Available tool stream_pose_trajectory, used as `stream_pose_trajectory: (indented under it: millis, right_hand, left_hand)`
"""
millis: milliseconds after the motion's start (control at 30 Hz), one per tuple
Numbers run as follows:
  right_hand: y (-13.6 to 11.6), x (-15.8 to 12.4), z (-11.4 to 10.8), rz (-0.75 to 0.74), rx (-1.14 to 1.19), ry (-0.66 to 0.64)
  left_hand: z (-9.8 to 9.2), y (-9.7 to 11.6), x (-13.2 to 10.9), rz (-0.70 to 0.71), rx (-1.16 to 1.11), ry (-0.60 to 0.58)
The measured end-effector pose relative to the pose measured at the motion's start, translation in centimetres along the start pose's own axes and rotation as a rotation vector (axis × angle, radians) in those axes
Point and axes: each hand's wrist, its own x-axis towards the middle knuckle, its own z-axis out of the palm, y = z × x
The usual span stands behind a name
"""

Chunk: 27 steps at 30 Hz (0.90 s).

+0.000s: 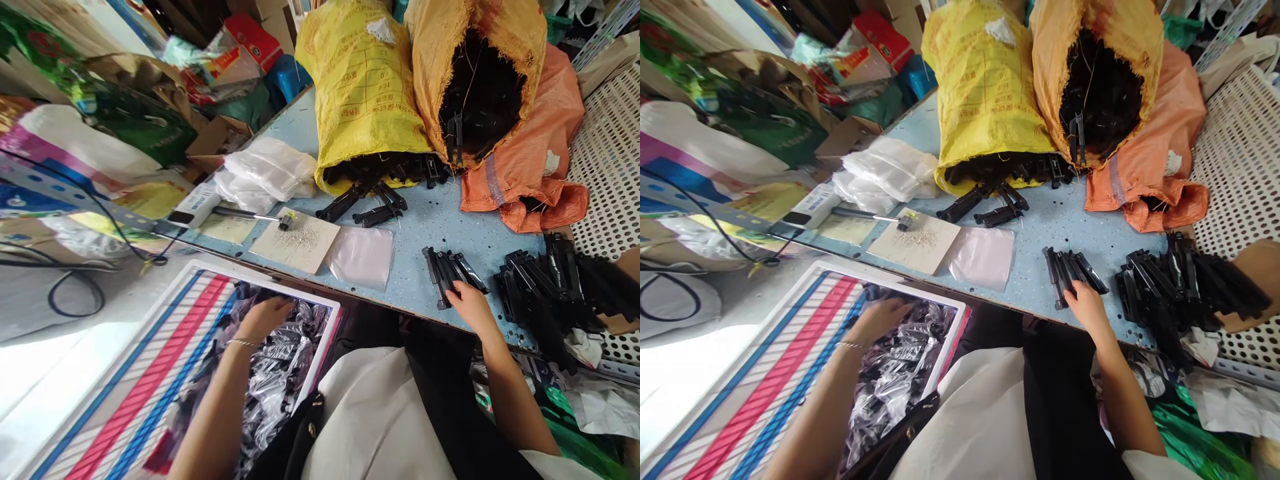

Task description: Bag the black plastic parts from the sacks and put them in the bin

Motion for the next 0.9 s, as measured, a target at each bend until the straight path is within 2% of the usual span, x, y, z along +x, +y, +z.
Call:
stream_pose_trajectory:
  millis: [67,133,167,233,267,333,433,533,633,700,800,833,900]
  right_hand:
    - [-0.6,0.3,0.3,-0.031,0.261,-0.024]
    - [-1.7,0.5,0.7,-0.05,0.505,-0.076]
    - [-2.3,0.6,0.9,-0.057,0.597,-0.095]
    - [-3.1,0.7,1.3,-0.063,0.724,-0.107]
    - [-3.3,0.8,1.5,-0.056,0.777,-0.107]
    - [-3.5,0.9,1.8,-0.019,0.904,-0.11]
    - [-3.6,1.1,2.1,0.036,1.171,-0.179]
    - [-4.3,1.2,2.4,0.061,1.444,-0.342]
    - [-5.4,1.2,3.3,0.096,1.664,-0.524]
    - [-6.0,1.3,4.4,0.129,1.758,-0.684]
    - [-6.5,1.5,6.3,0.211,1.858,-0.972]
    - [-6.6,1.6,6.8,0.245,1.897,-1.035]
    - [-6.4,1.7,7.5,0.297,1.969,-1.059]
  left_hand:
    - [2.6,6.3,1.5,0.168,-0.041,-0.007]
    - [5.4,12.8,2.6,0.365,-0.069,0.104]
    - [6.7,15.6,3.1,0.401,-0.075,0.153]
    - [8.6,19.1,4.3,0.366,-0.125,0.135]
    - [9.1,19.9,5.0,0.334,-0.158,0.109]
    - [9.1,19.6,6.4,0.277,-0.222,0.056]
    - [8.1,17.3,8.1,0.19,-0.346,0.005]
    - [7.4,15.8,8.9,0.04,-0.611,-0.091]
    - [7.5,15.8,9.1,-0.008,-0.723,-0.13]
    - [7.7,16.0,9.0,-0.013,-0.748,-0.107]
    - [7.7,16.0,8.7,-0.01,-0.755,-0.01]
    - [7.6,15.8,8.4,0.021,-0.731,0.041]
    - [7.3,15.3,8.0,0.129,-0.627,0.146]
